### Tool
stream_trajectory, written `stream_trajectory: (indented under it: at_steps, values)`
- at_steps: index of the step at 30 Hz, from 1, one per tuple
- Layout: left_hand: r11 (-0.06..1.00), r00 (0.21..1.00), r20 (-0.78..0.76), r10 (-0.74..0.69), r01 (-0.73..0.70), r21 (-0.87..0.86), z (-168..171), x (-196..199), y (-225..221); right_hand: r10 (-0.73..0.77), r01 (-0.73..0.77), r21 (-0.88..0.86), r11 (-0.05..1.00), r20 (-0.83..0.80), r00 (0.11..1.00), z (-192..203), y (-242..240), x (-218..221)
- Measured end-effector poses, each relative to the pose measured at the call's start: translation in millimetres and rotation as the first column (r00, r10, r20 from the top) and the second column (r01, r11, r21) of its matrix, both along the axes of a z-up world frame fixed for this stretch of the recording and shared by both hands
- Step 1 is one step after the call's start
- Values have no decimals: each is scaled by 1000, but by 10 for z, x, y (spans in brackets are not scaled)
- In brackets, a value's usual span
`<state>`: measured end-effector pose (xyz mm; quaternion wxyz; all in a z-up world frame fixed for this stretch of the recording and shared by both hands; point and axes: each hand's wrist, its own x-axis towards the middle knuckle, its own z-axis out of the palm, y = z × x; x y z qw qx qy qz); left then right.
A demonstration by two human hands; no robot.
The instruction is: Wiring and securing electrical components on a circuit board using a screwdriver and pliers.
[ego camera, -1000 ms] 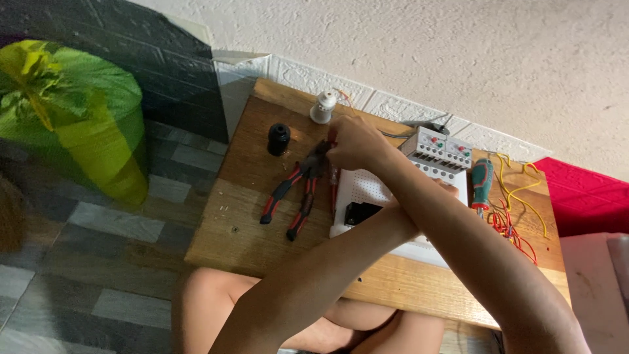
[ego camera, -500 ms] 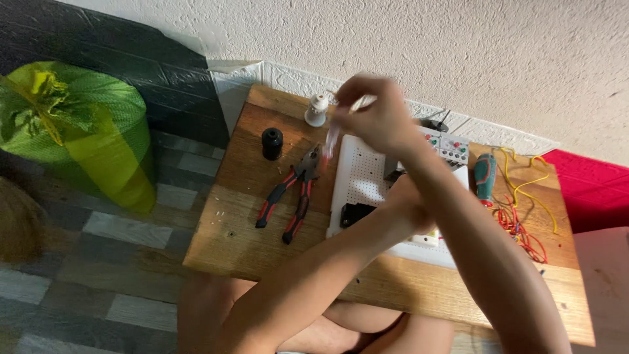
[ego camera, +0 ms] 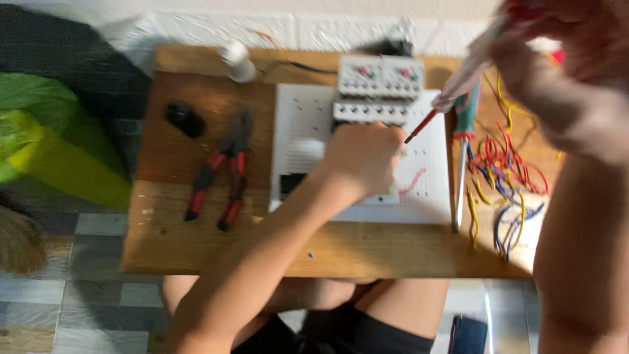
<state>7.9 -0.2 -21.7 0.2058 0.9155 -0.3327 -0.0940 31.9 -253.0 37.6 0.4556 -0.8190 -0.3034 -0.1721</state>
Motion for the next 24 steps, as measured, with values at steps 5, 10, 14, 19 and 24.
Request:
stream_trajectory:
  at_steps: [5, 10, 14, 19, 24]
  values:
    - [991, 971, -236, 39, -6, 137, 271, -20, 8, 65, -66, 143, 988, 13, 998, -41, 323, -324]
    - [985, 981, -109, 159, -165, -46, 281, -34, 9, 51, -60, 30, 998, 260, 964, 75, 540, -371]
    - [922, 986, 57, 158, -126, -367, 230, -91, 35, 17, -27, 42, 999, 225, 974, -7, 588, -437]
    - [715, 937, 315, 154, 115, -690, 325, -153, 56, 10, -23, 73, 997, 166, 986, -177, 504, -432]
    - [742, 943, 320, 94, 148, -654, 282, -156, 74, 51, -70, 93, 993, 192, 980, -186, 534, -393]
